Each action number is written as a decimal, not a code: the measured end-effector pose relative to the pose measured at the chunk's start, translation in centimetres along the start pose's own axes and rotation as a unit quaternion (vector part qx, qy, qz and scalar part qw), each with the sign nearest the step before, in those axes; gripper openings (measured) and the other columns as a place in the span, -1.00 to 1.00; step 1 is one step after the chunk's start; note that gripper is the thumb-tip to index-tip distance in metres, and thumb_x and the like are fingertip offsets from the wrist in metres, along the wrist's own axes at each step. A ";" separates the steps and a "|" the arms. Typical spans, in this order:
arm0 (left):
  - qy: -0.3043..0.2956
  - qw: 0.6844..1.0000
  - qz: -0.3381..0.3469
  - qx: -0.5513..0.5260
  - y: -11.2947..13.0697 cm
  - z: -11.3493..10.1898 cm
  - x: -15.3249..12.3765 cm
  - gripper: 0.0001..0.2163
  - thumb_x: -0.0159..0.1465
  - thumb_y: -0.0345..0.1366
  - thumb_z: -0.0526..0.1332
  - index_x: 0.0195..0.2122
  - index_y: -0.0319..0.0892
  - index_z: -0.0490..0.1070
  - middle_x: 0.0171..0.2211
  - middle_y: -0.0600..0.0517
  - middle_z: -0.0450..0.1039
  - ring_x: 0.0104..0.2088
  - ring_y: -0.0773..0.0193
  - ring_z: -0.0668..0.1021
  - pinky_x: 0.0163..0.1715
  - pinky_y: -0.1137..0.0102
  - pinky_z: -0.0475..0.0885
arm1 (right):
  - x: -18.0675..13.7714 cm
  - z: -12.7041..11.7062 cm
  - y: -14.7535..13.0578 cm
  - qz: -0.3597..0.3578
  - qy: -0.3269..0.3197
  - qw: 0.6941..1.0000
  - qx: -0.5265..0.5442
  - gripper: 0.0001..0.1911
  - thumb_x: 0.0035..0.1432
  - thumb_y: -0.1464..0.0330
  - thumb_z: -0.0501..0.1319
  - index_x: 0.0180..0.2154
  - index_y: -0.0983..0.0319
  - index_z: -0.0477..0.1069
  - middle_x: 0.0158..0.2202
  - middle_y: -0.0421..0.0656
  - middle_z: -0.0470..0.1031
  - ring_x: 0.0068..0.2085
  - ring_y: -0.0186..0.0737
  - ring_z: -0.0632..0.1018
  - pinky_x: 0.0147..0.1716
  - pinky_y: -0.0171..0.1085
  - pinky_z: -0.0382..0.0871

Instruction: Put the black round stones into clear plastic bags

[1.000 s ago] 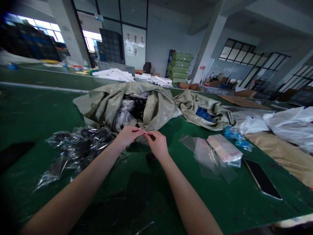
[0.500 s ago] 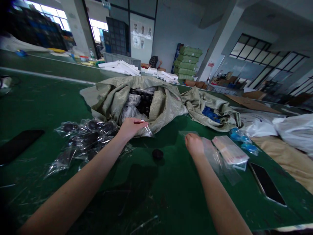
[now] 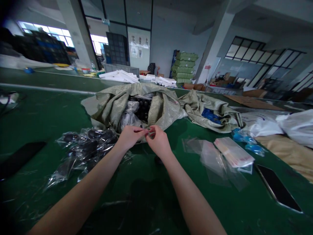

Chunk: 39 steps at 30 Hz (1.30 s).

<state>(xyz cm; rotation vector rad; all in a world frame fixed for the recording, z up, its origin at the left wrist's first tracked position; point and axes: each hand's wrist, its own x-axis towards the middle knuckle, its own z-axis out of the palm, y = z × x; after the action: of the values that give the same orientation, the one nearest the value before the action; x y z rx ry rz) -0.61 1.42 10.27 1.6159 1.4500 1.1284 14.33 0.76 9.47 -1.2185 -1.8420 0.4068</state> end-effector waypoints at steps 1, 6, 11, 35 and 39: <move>-0.001 1.000 0.001 0.010 0.2 -0.3 -0.1 -0.72 0.14 -0.12 0.29 -0.32 -0.23 0.65 -0.49 0.06 0.59 -0.50 0.30 0.47 -0.52 0.45 0.23 | 0.2 0.3 -0.1 0.009 0.012 1.000 -0.004 -0.71 0.05 0.42 0.26 -0.12 0.26 0.37 -0.30 -0.12 0.58 -0.37 -0.24 0.60 -0.33 -0.25 0.48; 0.027 0.994 0.055 0.087 1.0 -0.6 -0.5 -0.78 0.19 -0.19 0.25 -0.32 -0.20 0.63 -0.38 0.01 0.62 -0.39 0.24 0.54 -0.37 0.41 0.33 | 0.6 0.4 0.3 -0.001 0.067 0.995 -0.076 -0.94 0.12 0.41 0.19 -0.31 0.22 0.40 -0.43 -0.16 0.55 -0.41 -0.19 0.58 -0.35 -0.23 0.43; 0.081 0.970 0.101 0.208 1.9 0.5 -1.7 -0.81 0.24 -0.24 0.16 -0.38 -0.16 0.54 -0.38 -0.02 0.57 -0.38 0.23 0.54 -0.33 0.39 0.32 | 0.2 -0.2 -0.1 -0.058 0.109 0.979 -0.162 -0.86 0.17 0.40 0.16 -0.45 0.19 0.35 -0.49 -0.17 0.49 -0.44 -0.22 0.52 -0.42 -0.26 0.34; 0.151 0.936 0.112 0.298 3.1 0.4 -3.4 -0.74 0.23 -0.17 0.10 -0.59 -0.08 0.32 -0.60 0.01 0.43 -0.58 0.25 0.44 -0.51 0.34 0.18 | 0.0 -0.9 -1.5 -0.186 0.116 0.949 -0.226 -0.70 0.16 0.47 0.16 -0.08 0.15 0.51 -0.35 -0.01 0.36 -0.27 -0.02 0.32 -0.37 -0.06 0.33; 0.142 0.932 0.109 0.314 2.7 0.9 -3.3 -0.76 0.23 -0.20 0.10 -0.56 -0.09 0.36 -0.57 -0.03 0.45 -0.55 0.20 0.46 -0.50 0.33 0.16 | -0.1 -0.5 -0.8 -0.167 0.127 0.940 -0.268 -0.69 0.18 0.44 0.13 -0.07 0.16 0.50 -0.40 -0.03 0.33 -0.33 -0.05 0.28 -0.44 -0.12 0.21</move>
<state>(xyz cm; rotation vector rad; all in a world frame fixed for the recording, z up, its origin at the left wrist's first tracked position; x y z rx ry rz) 1.25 -2.16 11.82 2.1584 2.0026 1.1169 14.26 0.26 10.20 -1.1986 -1.9386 -0.4535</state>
